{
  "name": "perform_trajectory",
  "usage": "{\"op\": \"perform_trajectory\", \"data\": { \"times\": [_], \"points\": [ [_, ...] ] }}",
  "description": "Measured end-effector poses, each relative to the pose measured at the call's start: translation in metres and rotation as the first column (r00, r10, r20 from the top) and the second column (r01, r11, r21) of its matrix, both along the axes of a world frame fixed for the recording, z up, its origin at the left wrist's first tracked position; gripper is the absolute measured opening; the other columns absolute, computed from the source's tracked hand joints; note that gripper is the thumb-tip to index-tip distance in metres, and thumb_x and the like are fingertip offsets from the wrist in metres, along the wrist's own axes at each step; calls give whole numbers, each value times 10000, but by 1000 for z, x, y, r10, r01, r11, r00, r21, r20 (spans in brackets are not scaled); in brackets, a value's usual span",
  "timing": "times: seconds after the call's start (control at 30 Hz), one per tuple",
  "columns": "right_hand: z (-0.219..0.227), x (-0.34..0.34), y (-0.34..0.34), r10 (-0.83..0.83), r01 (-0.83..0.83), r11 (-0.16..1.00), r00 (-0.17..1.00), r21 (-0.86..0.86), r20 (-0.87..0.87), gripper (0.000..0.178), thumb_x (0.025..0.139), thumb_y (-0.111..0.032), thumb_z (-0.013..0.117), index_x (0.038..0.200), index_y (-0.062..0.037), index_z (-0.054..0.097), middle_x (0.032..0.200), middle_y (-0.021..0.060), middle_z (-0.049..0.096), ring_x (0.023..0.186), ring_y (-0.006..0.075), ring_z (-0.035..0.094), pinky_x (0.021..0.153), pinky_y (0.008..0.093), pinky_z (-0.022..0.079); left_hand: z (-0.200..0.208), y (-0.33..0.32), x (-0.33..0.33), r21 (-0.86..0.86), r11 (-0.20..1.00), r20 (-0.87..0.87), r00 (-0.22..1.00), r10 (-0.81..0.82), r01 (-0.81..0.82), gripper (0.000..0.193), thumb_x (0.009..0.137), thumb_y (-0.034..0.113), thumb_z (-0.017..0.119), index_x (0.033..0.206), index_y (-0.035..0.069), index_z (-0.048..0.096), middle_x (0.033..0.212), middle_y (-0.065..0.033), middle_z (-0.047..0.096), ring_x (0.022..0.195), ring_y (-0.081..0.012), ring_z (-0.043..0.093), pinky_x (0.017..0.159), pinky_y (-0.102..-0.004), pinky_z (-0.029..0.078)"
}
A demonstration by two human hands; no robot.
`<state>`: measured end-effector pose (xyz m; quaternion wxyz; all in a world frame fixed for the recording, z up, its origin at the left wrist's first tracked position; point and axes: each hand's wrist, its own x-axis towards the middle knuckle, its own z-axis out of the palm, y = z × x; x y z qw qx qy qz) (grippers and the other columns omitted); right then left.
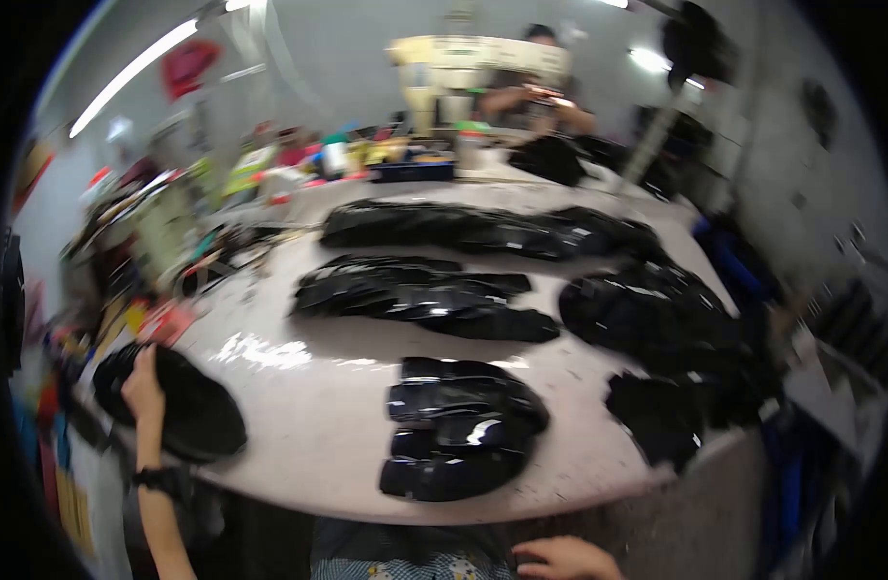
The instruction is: Inspecting, sorting, and stacking black shiny shoe components at a workbench.
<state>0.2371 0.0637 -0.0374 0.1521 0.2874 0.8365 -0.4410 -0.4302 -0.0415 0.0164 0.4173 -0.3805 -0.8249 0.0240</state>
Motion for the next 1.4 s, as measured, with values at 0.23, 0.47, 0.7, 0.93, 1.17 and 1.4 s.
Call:
{"op": "perform_trajectory", "data": {
  "times": [0.23, 0.47, 0.7, 0.93, 1.17, 1.4],
  "points": [
    [59, 20, 60, -558, 594, 701, 802, 395, -215, 282, 754, -345, 593, 928, -125, 628, 896, 69, 617, 775, 225, 595, 645, 323, 473, -15, 7, 1, -197, 930, -49, 951, 305, -309, 750, 690, -27, 491, 1359, 114, 184, 1355, 11, 305, 921, -269, 507, 743, -356, 425],
    [27, 56, 156, -755, 497, -100, 527, 862, -391, 161, 643, -180, 691, 729, -99, 581, 772, 64, 555, 769, 254, 548, 649, 368, 456, 70, 38, 202, 161, 724, 608, 510, -609, 671, 460, 667, -8, 514, 1124, -50, 477, 1141, -223, 485, 1060, -365, 455, 896, -410, 351],
    [-4, 76, 164, -828, 617, -57, 410, 785, -383, 274, 634, -130, 708, 832, -96, 521, 810, 74, 518, 818, 271, 538, 705, 357, 438, 115, 8, 346, 857, 465, 156, -971, 179, 223, 887, 784, 625, 389, 1331, -41, 175, 1340, -260, 243, 1251, -333, 262, 1008, -473, 200],
    [53, 39, 135, -550, 896, -45, 348, 443, -759, 134, 683, -18, 641, 766, -33, 538, 699, 52, 480, 574, 160, 479, 531, 260, 395, 100, -6, 322, 396, 842, -637, -550, 540, 367, 694, 798, 518, 490, 1299, 75, 306, 1336, -148, 311, 1196, -251, 349, 961, -451, 289],
    [79, 3, 100, -500, 972, 203, 210, 122, -840, 174, 760, -99, 648, 814, -50, 490, 721, -27, 408, 615, 52, 380, 555, 170, 349, 98, -15, 324, 241, 841, -721, -490, 489, 484, 670, 796, 505, 498, 1281, 77, 324, 1319, -144, 328, 1179, -252, 360, 952, -447, 296],
    [75, -32, 87, -497, 911, 410, 177, -50, -849, 182, 740, -28, 650, 802, -48, 480, 724, -22, 412, 632, 45, 411, 565, 159, 371, 94, -27, 319, 140, 803, -772, -444, 455, 579, 645, 795, 491, 505, 1263, 79, 342, 1302, -140, 344, 1163, -254, 372, 944, -443, 302]
  ]
}}
